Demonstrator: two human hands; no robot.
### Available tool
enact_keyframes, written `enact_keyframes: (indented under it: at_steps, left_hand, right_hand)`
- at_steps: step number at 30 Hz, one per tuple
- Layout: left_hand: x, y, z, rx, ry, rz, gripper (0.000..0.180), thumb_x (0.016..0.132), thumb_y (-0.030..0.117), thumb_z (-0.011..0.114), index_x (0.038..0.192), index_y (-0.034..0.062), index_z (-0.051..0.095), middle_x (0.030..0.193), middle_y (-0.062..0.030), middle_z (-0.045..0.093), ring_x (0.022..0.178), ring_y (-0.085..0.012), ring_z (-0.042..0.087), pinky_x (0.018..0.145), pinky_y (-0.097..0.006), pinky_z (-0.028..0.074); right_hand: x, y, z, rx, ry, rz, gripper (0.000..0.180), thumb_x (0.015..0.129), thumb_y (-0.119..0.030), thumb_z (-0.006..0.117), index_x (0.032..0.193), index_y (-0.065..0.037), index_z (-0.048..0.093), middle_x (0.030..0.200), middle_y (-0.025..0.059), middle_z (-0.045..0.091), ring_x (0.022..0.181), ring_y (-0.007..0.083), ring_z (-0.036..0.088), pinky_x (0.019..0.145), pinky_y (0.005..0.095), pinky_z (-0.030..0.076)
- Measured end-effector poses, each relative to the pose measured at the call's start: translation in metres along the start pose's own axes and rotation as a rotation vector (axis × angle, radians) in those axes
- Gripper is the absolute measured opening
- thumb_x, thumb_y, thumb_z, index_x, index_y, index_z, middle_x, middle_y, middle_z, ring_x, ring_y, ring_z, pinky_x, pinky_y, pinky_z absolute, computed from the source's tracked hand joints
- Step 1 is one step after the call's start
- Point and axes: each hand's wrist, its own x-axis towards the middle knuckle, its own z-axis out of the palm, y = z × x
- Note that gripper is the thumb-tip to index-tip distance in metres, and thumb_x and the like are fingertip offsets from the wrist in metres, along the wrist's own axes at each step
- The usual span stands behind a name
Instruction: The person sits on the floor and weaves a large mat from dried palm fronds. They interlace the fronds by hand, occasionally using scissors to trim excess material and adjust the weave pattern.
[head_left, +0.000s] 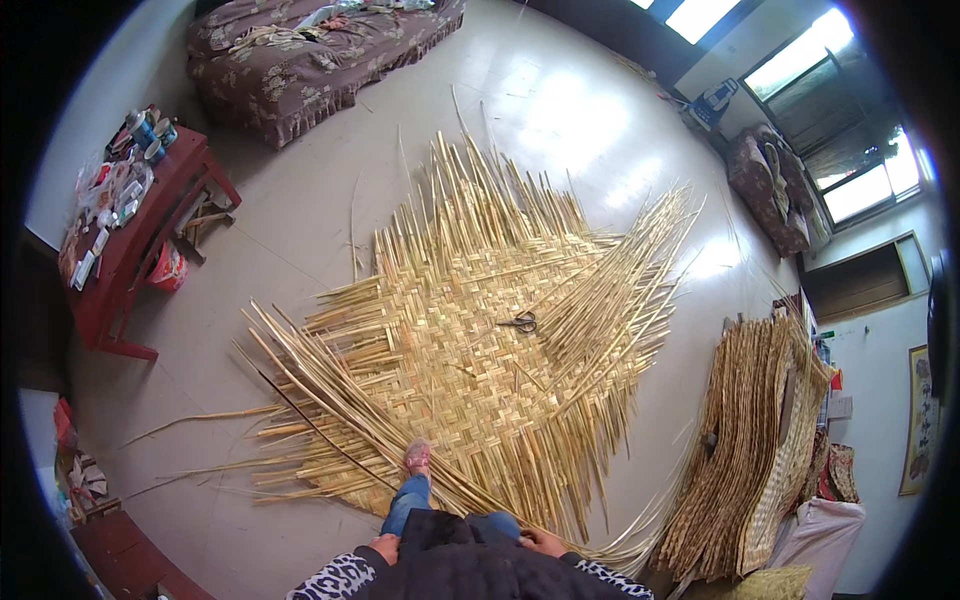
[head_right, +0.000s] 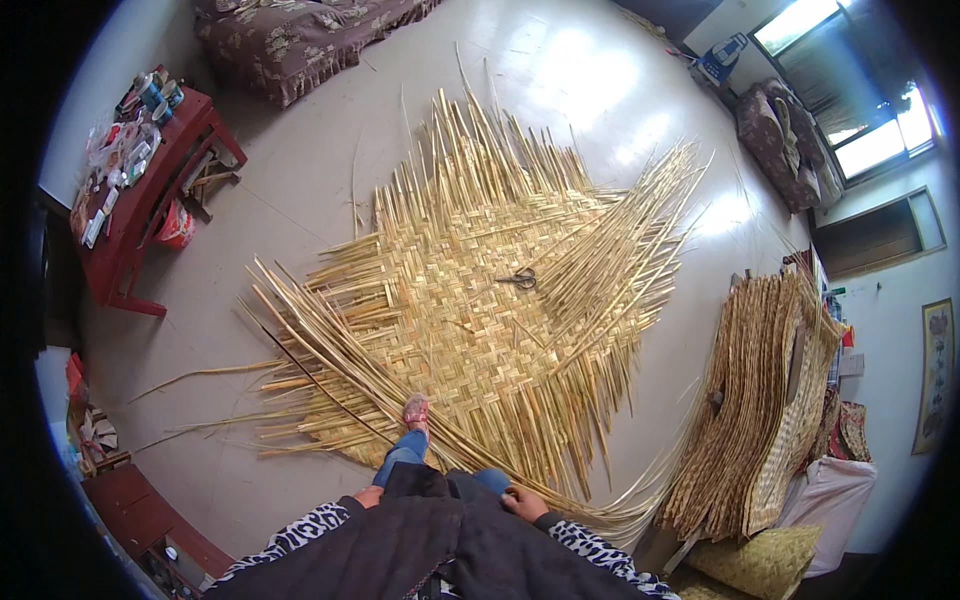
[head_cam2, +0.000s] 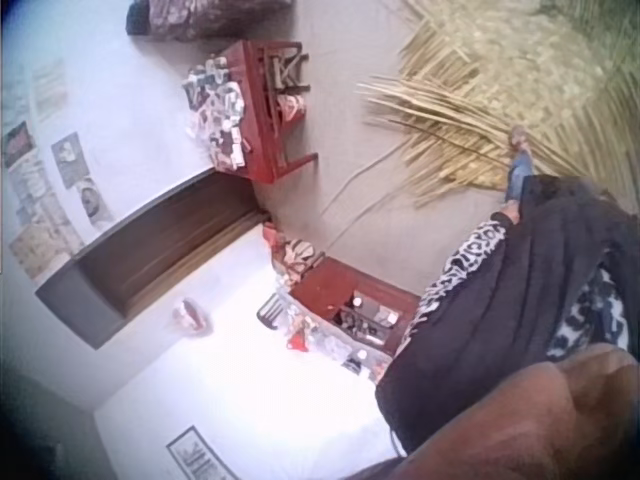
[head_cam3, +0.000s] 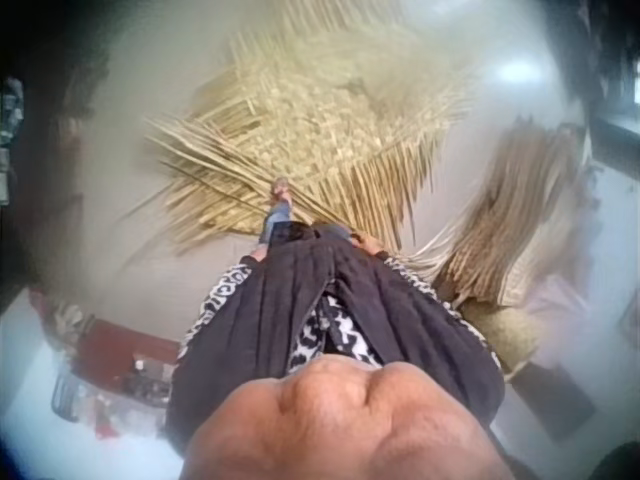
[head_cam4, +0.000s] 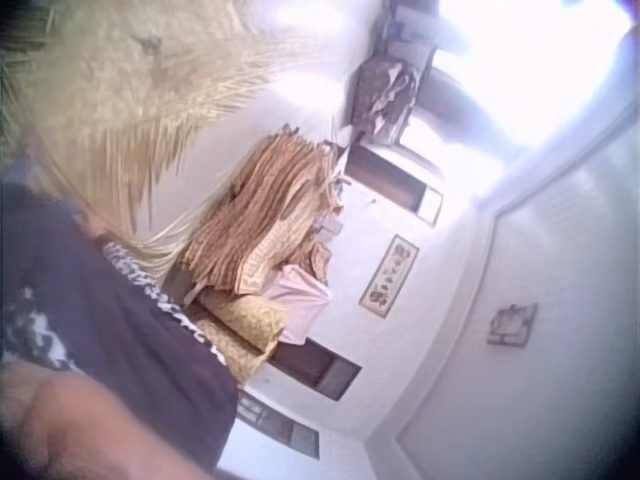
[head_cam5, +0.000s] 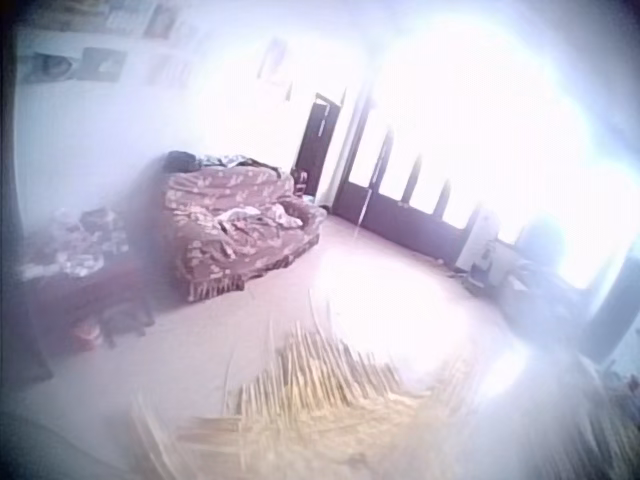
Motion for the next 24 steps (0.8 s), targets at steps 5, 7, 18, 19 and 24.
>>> enact_keyframes:
  at_steps: [5,7,18,19,24]
  left_hand:
    - [0.022,0.005,-0.016,-0.071,-0.004,-0.062,0.034,0.092,0.027,0.047,0.117,0.0115,0.064,0.111,-0.0219,0.063,0.109,-0.0413,0.057,0.093,-0.05,0.048]
    - [0.035,0.001,-0.019,-0.098,-0.032,-0.1,0.036,0.092,0.029,0.047,0.12,0.0122,0.063,0.114,-0.0223,0.062,0.11,-0.0423,0.057,0.093,-0.05,0.048]
    - [0.094,0.015,-0.096,-0.093,0.05,-0.104,0.043,0.088,0.04,0.056,0.109,0.0052,0.068,0.1,-0.0277,0.067,0.1,-0.0431,0.063,0.086,-0.048,0.05]
    - [0.104,0.018,-0.103,-0.131,0.041,-0.119,0.043,0.088,0.041,0.056,0.107,0.0051,0.069,0.099,-0.0277,0.067,0.099,-0.0429,0.064,0.086,-0.048,0.05]
    - [0.161,0.032,-0.141,-0.127,0.049,-0.096,0.045,0.087,0.046,0.056,0.101,0.0065,0.072,0.095,-0.0249,0.069,0.093,-0.0422,0.066,0.082,-0.047,0.051]
  right_hand:
    - [0.008,-0.065,-0.03,-0.713,-0.103,-0.231,0.064,0.094,-0.054,0.053,0.136,-0.005,0.051,0.127,0.0202,0.059,0.12,0.0359,0.054,0.1,0.0462,0.044]
    - [0.014,-0.081,-0.042,-0.804,-0.089,-0.237,0.061,0.094,-0.057,0.05,0.135,-0.012,0.052,0.128,0.018,0.059,0.119,0.0398,0.052,0.099,0.0509,0.044]
    - [0.091,-0.117,-0.096,-0.691,-0.202,-0.216,0.046,0.097,-0.048,0.048,0.106,-0.006,0.064,0.104,0.0195,0.068,0.097,0.0413,0.063,0.084,0.0494,0.05]
    - [0.096,-0.121,-0.104,-0.635,-0.201,-0.242,0.046,0.097,-0.048,0.047,0.104,-0.005,0.065,0.1,0.0202,0.069,0.094,0.0414,0.064,0.082,0.0493,0.051]
    - [0.121,-0.149,-0.164,-0.476,-0.162,-0.231,0.047,0.098,-0.047,0.046,0.099,-0.005,0.067,0.095,0.0212,0.069,0.093,0.0413,0.064,0.081,0.0485,0.05]
